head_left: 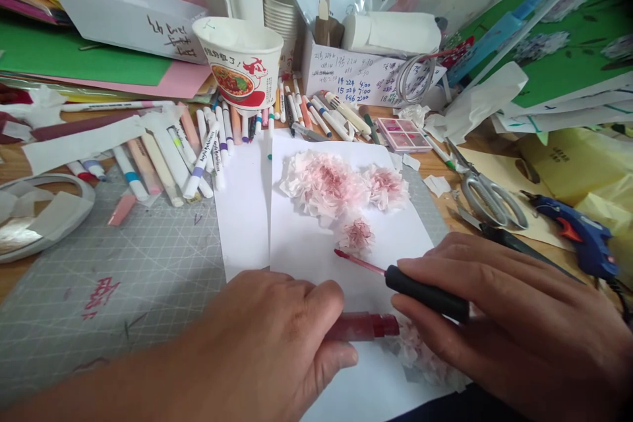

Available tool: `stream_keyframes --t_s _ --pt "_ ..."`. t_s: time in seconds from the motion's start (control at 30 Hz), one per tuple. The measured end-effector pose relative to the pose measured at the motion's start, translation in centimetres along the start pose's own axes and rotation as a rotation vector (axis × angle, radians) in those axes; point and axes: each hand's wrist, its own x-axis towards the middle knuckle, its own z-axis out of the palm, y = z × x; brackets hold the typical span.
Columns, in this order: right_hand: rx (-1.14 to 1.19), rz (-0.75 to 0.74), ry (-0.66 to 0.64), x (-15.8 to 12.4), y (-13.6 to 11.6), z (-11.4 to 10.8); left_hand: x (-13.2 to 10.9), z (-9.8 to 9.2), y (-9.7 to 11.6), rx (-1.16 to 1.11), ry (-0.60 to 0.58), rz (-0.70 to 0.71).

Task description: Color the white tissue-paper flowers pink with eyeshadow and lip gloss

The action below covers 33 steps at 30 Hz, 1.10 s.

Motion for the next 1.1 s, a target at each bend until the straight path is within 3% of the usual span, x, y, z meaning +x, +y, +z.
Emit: stream_keyframes --t_s 0.27,0.5,0.6,1.1 --pt "-0.002 0.013 0.053 -0.8 0.6 -0.6 0.4 -0.7 0.1 -0.009 -0.024 0.037" --pt "-0.021 0.018 0.097 -0.4 -0.1 0.2 0.2 -1.9 0.9 0.019 -0.079 -0.024" --pt "-0.066 -0.008 0.055 -0.1 -0.2 -0.1 0.1 -2.1 1.1 0.019 -0.097 -0.039" --pt "-0.119 0.006 0.094 0.4 -0.2 0.3 0.2 0.0 -0.2 0.009 0.028 0.067"
